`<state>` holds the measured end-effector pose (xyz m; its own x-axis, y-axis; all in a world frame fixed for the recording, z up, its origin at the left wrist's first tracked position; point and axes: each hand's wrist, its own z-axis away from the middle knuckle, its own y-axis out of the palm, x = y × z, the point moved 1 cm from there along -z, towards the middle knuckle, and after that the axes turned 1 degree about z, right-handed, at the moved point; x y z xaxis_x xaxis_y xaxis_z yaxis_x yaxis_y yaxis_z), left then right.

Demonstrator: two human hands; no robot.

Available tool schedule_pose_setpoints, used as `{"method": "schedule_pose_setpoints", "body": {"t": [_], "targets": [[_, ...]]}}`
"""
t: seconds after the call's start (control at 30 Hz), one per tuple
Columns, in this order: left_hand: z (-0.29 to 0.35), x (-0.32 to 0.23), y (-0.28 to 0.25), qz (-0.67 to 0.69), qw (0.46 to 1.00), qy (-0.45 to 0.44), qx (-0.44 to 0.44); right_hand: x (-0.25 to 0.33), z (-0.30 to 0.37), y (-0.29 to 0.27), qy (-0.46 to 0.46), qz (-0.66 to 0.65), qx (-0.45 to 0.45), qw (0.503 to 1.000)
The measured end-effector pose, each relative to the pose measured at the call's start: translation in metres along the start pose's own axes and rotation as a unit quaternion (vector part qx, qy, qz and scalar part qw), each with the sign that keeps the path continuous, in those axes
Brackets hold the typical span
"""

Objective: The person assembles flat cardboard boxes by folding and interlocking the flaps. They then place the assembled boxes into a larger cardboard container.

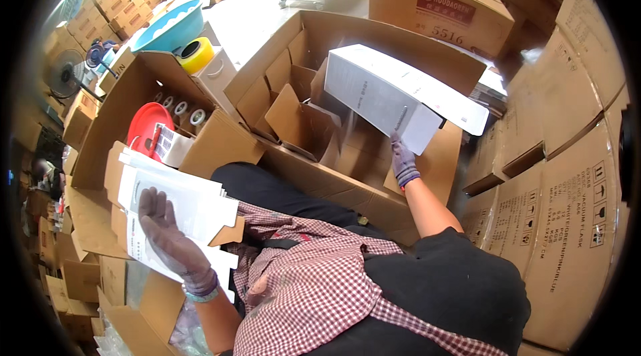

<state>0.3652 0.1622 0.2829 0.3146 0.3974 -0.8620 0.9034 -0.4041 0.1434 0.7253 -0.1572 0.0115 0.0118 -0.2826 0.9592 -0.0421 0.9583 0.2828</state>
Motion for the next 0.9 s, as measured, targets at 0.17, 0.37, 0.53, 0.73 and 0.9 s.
{"method": "schedule_pose_setpoints", "body": {"t": [0.17, 0.37, 0.53, 0.73, 0.9], "targets": [[-0.012, 0.009, -0.003, -0.003, 1.000, 0.002, -0.016, 0.087, 0.001, -0.065, -0.058, 0.299, 0.085, 0.949], [-0.017, 0.027, -0.015, -0.017, 0.998, 0.011, -0.054, 0.210, 0.037, -0.168, -0.140, 0.341, -0.089, 0.925], [-0.011, 0.031, 0.002, -0.012, 0.999, -0.019, -0.038, 0.115, 0.043, -0.375, -0.005, 0.256, -0.194, 0.947], [-0.012, 0.042, -0.009, -0.025, 0.999, -0.024, -0.042, -0.007, 0.060, -0.370, 0.024, 0.335, -0.257, 0.906], [-0.008, 0.061, 0.000, -0.034, 0.999, -0.032, -0.007, -0.020, 0.065, -0.337, 0.065, 0.597, -0.150, 0.785]]}}
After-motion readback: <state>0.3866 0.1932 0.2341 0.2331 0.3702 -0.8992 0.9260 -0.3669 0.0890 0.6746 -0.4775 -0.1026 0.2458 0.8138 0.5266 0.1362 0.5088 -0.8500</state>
